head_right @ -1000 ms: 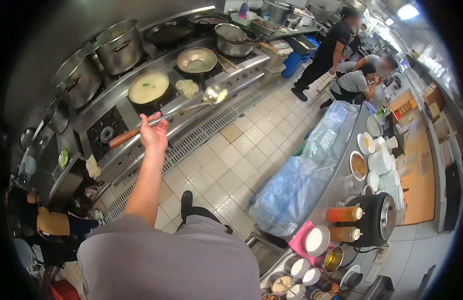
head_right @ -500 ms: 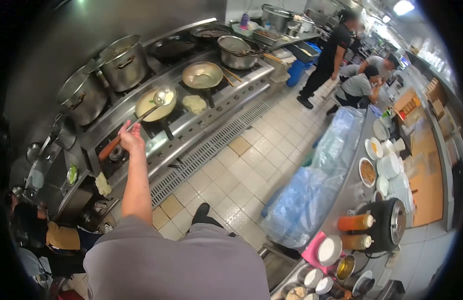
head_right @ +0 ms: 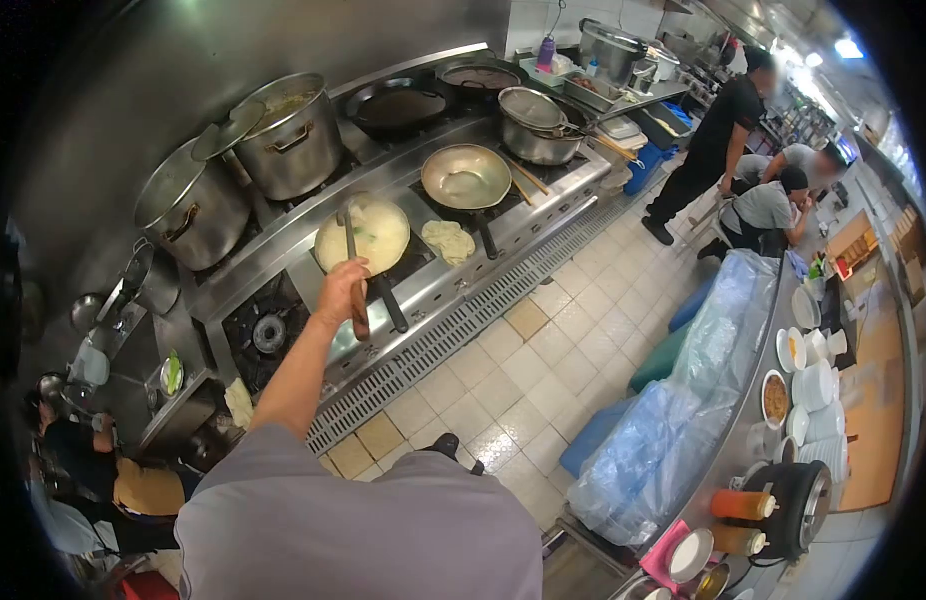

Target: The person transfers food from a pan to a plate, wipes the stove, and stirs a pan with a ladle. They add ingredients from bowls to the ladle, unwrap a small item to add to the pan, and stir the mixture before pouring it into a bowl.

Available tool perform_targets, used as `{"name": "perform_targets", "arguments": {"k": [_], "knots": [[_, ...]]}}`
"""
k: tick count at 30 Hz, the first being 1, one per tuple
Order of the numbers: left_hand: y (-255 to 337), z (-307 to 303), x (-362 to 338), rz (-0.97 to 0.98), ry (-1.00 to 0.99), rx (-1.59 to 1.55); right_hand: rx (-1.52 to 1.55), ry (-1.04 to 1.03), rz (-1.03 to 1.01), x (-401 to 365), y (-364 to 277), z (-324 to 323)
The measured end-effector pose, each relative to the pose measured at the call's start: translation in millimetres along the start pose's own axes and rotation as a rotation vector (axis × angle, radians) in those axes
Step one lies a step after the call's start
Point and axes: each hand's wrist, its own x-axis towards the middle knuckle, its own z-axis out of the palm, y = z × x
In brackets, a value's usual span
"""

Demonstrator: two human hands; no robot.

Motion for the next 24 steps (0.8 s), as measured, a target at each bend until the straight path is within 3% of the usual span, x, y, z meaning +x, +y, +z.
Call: {"name": "perform_targets", "arguments": {"k": [3,5,6,11,13,15,16,17,19,21,24], "knots": [[7.1,7.0,1.9,0.019,-0.067,0.11,-0.012,-0.052,-0.073,-20.9,-15.1,36.0],[2.1,13.2,6.9,0.001,-0.114,0.142,0.059,-0.041,0.018,-25.6,-23.8,51.9],[-1.7,16.3,8.1,-0.016,-0.147,0.156,-0.099,-0.037,-0.181,-26.9,-29.8,58.8],[22.7,25.1,19.8,-0.002,-0.287,0.216,-0.064,-0.097,-0.133,-56.3,-39.7,111.1],[41.2,33.1,20.4,-0.046,-0.305,0.173,0.252,-0.302,0.051,-68.9,-16.2,137.8],[42.8,53.1,12.4,0.0,-0.281,0.203,0.163,-0.399,-0.143,-94.3,-19.7,159.9],[39.4,69.1,6.5,0.044,-0.258,0.201,0.212,-0.397,0.036,-123.4,-74.2,178.2],[51.3,74.1,7.0,-0.006,-0.301,0.218,0.242,-0.558,0.251,-140.3,-116.9,183.6],[80.9,73.8,16.3,-0.094,-0.47,0.204,0.283,-0.662,0.332,-161.8,-133.0,203.8],[62.7,100.9,3.1,-0.025,-0.48,0.229,0.395,-0.785,0.383,-177.7,-112.7,216.1],[60.1,116.6,-1.2,-0.089,-0.556,0.282,0.505,-0.737,0.405,-188.3,-114.9,230.2]]}}
